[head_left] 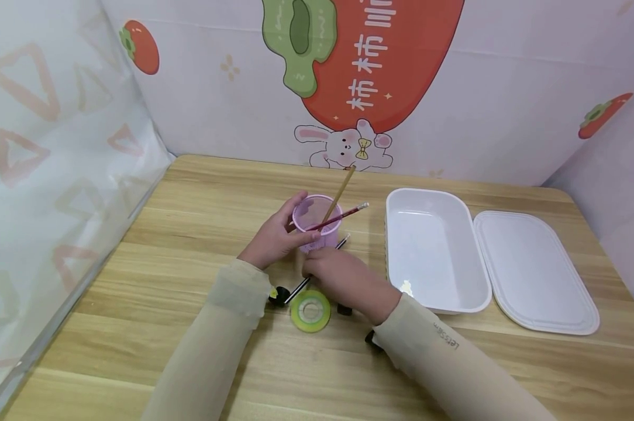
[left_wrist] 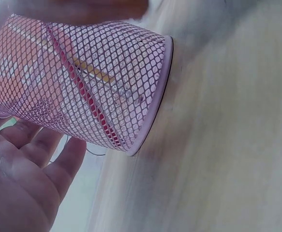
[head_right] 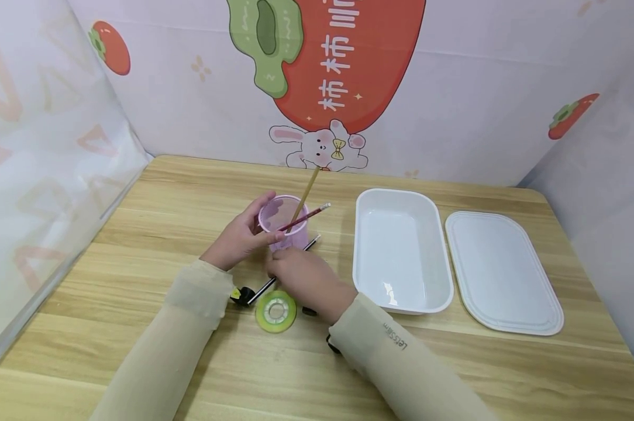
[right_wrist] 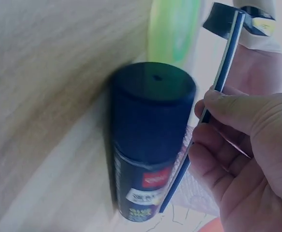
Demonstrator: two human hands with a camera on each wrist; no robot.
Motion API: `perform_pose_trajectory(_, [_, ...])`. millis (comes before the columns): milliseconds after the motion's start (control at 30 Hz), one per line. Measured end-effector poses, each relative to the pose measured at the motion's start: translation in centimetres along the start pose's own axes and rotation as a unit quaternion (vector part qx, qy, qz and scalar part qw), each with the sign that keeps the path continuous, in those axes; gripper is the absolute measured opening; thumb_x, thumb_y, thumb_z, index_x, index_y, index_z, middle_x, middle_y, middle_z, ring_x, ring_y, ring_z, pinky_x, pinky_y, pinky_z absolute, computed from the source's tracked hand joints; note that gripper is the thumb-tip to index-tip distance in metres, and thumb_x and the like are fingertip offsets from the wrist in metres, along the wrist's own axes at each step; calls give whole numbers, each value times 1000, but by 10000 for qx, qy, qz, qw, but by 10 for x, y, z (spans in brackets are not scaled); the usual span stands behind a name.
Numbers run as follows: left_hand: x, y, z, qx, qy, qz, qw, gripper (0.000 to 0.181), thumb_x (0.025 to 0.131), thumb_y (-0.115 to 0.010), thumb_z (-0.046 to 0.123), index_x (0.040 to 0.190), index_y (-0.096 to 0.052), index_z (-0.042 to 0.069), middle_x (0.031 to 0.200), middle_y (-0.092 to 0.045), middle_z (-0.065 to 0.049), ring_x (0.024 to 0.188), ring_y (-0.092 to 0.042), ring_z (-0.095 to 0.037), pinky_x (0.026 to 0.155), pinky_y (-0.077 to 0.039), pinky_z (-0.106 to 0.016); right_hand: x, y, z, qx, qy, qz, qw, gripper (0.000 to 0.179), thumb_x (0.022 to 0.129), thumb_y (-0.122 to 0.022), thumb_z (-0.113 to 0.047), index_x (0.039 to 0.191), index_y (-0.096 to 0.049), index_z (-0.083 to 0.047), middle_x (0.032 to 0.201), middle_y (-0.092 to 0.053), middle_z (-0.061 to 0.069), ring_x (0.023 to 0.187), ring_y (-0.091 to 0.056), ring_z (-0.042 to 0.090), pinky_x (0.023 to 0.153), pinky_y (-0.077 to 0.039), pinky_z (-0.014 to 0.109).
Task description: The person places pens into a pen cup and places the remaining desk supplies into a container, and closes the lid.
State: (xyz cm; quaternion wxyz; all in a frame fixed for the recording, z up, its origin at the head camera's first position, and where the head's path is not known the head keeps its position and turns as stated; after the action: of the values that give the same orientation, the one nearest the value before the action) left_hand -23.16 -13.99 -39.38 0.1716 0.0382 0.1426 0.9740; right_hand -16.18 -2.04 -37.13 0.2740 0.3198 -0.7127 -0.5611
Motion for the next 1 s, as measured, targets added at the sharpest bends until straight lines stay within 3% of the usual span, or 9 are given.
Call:
perform_pose_trajectory(200, [-7, 0, 15, -72, 88, -91, 9999, 92, 78, -76, 29, 149, -18, 24, 148, -32, 1, 132, -35, -25, 107, -32, -38, -12, 15, -3, 556, 181, 432, 9974, 13, 87, -63, -10, 96, -70, -16, 97, -62, -7, 93, -55, 7, 86, -48, 25])
perform_pose_trajectory(333, [-13, -1, 28, -82, 179, -135, 9997, 90, 80, -74, 23, 150, -17, 20, 149, -31, -4, 132, -35, -28, 107, -32, -40, -19, 24, -2, 1093, 250, 903, 9896, 11, 88, -64, -11, 96, -68, -18, 95, -62, -10, 93, -55, 5, 85, -47, 24])
perform_pose_trajectory(600, [-14, -2, 33, -34, 179, -123, 9998, 88, 82, -72, 21, 150, -17, 18, 149, -31, -6, 131, -36, -29, 107, -31, -40, -31, 39, -2, 2321, 461, 1786, 9550, 11, 86, -67, -9, 95, -66, -15, 92, -62, -9, 81, -55, 3, 71, -50, 19])
perform_pose_trajectory(833, [-14, -2, 34, -63, 145, -121, 9998, 89, 81, -73, 19, 150, -16, 15, 149, -31, -7, 131, -37, -30, 107, -32, -39, -38, 45, 3, 2769, 263, 2181, 9355, 16, 87, -64, -10, 102, -64, -15, 102, -62, -8, 86, -57, 4, 73, -51, 21])
perform_pose_trajectory(1000, [-9, -2, 25, -8, 90, -78, 9999, 91, 80, -75, 22, 150, -17, 18, 148, -32, -6, 132, -36, -28, 107, -30, -39, -45, 49, 5, 3039, 56, 2535, 9183, 16, 88, -63, -8, 103, -64, -13, 103, -63, -7, 87, -56, 7, 73, -51, 24])
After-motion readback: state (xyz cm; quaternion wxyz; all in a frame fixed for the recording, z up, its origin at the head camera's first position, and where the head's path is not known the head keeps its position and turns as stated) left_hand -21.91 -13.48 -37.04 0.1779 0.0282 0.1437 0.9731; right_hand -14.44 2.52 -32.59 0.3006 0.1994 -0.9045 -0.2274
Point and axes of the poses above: each hand's wrist, its own x-axis towards the middle knuckle, its own y-axis out of the back of the hand, z = x × y, the point moved 5 cm from there along x, towards the middle knuckle
